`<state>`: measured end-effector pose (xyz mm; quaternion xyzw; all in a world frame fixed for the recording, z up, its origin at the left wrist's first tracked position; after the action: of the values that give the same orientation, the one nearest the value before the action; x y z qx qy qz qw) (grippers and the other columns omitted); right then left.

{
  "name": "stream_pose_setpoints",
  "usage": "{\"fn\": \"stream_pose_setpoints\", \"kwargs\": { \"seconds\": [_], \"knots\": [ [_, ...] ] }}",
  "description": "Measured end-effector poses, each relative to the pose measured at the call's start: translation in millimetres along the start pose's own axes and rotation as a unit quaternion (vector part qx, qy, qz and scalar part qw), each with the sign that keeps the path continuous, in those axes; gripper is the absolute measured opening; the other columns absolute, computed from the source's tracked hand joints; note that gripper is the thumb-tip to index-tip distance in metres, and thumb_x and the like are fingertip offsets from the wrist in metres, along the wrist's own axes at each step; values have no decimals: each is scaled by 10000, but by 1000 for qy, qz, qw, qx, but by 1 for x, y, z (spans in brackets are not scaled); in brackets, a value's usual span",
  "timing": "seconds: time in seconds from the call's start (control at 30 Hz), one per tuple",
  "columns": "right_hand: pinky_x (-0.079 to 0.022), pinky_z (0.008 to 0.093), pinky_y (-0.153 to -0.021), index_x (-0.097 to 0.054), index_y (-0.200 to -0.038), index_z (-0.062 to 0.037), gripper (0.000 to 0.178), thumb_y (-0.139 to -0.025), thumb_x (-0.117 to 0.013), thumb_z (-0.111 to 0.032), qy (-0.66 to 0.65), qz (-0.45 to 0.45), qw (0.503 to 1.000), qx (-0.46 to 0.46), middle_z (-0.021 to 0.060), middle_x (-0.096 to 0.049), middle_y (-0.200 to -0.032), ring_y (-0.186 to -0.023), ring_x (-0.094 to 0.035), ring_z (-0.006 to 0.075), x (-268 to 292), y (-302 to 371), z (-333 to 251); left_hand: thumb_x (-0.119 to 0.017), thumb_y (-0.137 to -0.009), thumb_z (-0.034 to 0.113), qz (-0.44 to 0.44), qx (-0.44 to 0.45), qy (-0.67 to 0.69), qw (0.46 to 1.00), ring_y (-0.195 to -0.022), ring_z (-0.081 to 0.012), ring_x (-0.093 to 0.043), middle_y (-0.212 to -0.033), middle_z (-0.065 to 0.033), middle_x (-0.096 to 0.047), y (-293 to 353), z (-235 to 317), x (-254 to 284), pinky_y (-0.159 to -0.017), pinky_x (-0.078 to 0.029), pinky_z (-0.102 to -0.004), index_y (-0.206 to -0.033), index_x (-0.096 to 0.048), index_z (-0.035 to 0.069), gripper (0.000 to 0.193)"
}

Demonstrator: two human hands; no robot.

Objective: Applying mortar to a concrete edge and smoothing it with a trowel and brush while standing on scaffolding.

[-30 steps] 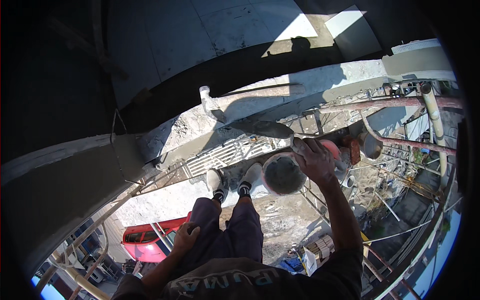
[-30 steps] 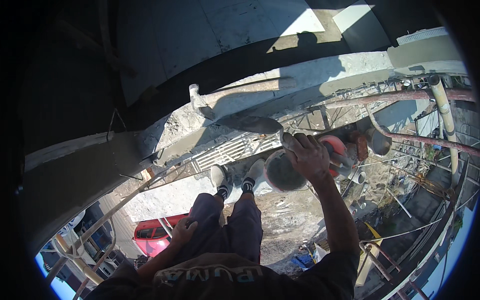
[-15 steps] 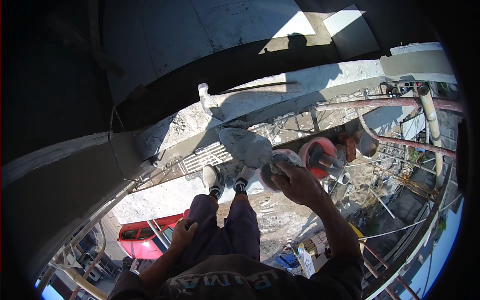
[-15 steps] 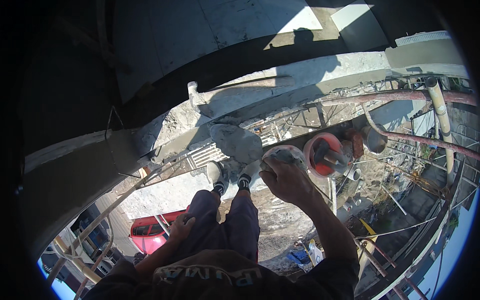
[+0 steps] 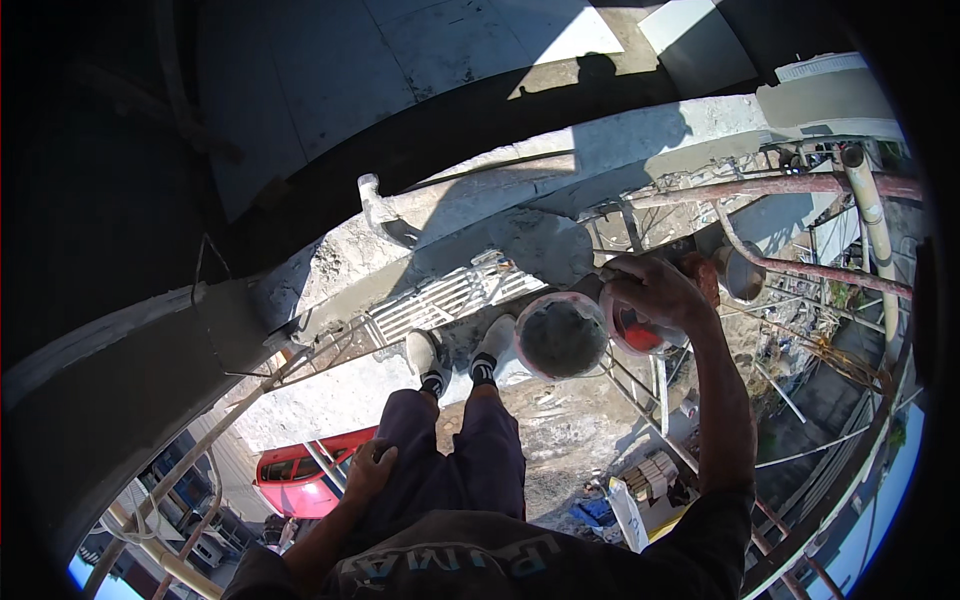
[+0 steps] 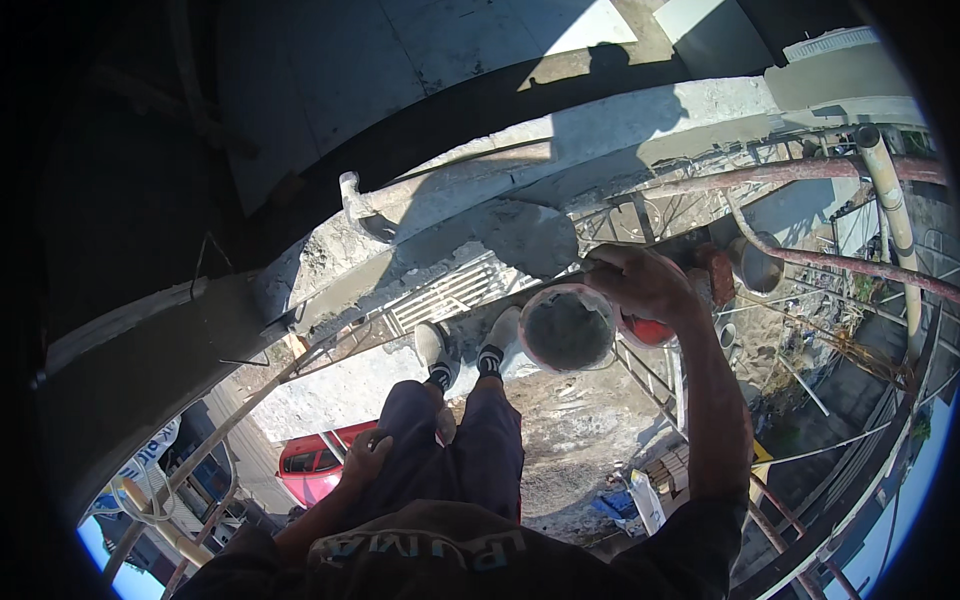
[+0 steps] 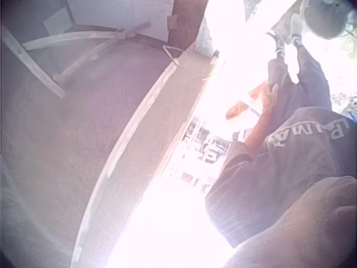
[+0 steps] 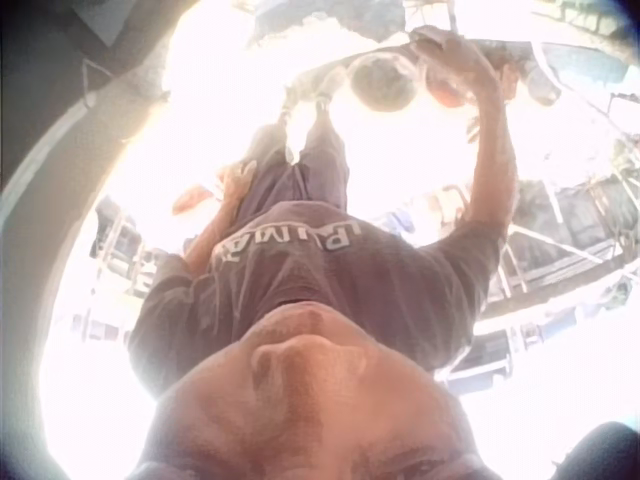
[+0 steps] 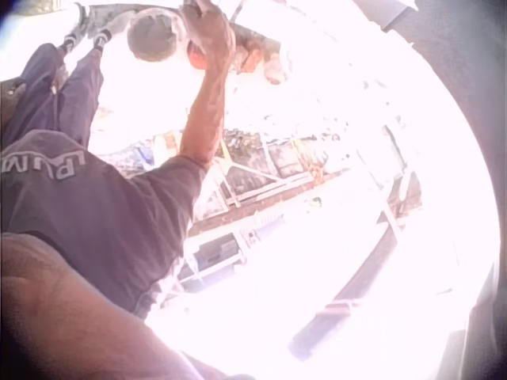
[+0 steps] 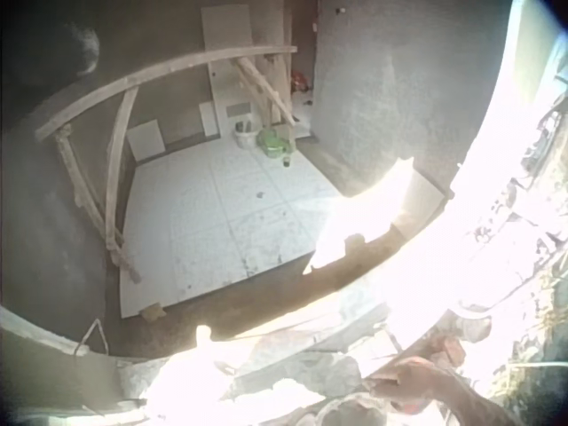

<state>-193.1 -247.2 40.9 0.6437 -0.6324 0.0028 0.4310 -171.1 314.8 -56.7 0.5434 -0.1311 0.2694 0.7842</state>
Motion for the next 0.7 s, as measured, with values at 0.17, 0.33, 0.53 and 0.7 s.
{"fn": "stream_pose_setpoints", "kwargs": {
  "seconds": [0.17,0.33,0.53,0.7],
  "knots": [
    [-493,327,-651,-656,-1052,-47,255,-919,-593,-256,-84,-7,991,-108,64,-621,-779,-703,-596,114,16,24,42,-686,-880,383,-12,10,6,1000,-1034,-353,-645,-1110,-236,-653,-1,6,-6,-903,-506,-428,-1148,-643,0,469],
    [-460,296,-493,-612,-1012,-25,209,-940,-553,-212,-216,51,952,-212,52,-589,-719,-570,-590,112,-16,62,10,-691,-877,393,-1,19,8,1000,-1054,-352,-644,-1113,-238,-657,5,16,4,-917,-505,-429,-1158,-642,2,484],
    [-467,303,-437,-511,-1230,-43,299,-1007,-500,-242,-528,103,815,-215,75,-577,-734,-494,-570,146,-159,63,-82,-684,-877,412,-6,29,11,999,-1076,-362,-643,-1135,-232,-663,1,7,2,-942,-502,-434,-1166,-648,12,495],
    [-487,304,-453,-517,-1123,-55,236,-1012,-478,-260,-596,149,746,-255,60,-562,-732,-532,-587,141,-213,20,-144,-681,-878,411,-13,0,3,1000,-1066,-348,-653,-1122,-217,-679,-1,5,9,-939,-505,-427,-1160,-657,19,484]
  ]
}}
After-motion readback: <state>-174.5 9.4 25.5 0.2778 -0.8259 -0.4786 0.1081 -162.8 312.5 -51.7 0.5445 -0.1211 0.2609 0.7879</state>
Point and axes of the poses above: each hand's wrist, its own y-axis away from the middle knuckle, its own x-axis out of the back of the hand, z = x × y, the point moved 5 cm from there along -y, towards the middle knuckle
